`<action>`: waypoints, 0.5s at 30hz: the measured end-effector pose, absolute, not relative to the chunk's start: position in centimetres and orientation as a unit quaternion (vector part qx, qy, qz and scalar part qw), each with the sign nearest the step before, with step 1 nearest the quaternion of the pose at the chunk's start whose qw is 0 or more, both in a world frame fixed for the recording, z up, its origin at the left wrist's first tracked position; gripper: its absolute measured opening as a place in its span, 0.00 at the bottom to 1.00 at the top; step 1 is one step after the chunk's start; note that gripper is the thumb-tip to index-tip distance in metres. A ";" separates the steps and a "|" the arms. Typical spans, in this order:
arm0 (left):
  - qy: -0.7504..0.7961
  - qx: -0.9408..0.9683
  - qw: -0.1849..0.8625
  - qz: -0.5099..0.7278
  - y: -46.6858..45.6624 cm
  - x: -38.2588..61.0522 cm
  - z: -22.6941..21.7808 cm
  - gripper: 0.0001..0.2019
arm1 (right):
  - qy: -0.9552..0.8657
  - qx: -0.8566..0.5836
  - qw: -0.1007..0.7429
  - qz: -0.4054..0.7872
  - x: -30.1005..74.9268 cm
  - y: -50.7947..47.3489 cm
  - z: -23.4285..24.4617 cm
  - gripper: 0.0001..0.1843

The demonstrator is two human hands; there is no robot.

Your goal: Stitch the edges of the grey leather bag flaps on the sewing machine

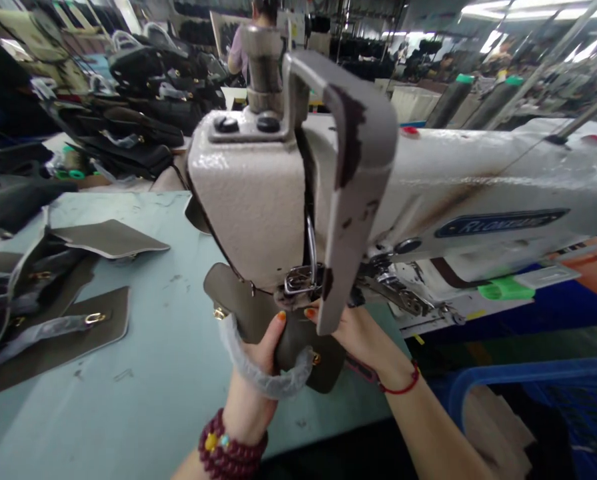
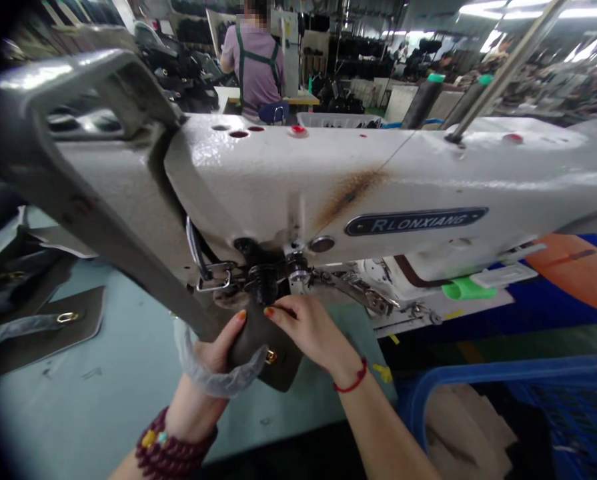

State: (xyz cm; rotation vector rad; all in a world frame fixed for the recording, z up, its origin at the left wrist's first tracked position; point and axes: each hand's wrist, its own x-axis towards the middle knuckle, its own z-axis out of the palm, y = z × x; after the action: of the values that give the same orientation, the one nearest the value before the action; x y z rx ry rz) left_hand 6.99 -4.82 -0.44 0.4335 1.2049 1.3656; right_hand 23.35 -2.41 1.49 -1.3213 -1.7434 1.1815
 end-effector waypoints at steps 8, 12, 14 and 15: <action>0.542 0.124 0.632 0.540 -4.2 7.3 -0.1 0.27 | -0.694 -0.502 0.300 0.420 23.4 -1.9 1.6 0.21; 0.539 0.096 0.646 0.532 -4.2 7.4 0.4 0.28 | -0.691 -0.500 0.294 0.433 23.3 -2.0 1.4 0.22; 0.542 0.099 0.640 0.535 -4.3 7.5 0.4 0.27 | -0.686 -0.501 0.300 0.435 23.3 -2.0 1.1 0.21; 0.545 0.101 0.635 0.538 -4.2 7.5 0.3 0.25 | -0.682 -0.503 0.304 0.435 23.3 -2.1 1.0 0.20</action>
State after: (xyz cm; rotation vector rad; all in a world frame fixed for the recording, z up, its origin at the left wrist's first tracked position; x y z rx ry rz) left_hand 7.54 -4.24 0.27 0.2310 1.2452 1.2287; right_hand 23.32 -2.05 0.97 -1.3335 -1.8061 1.1517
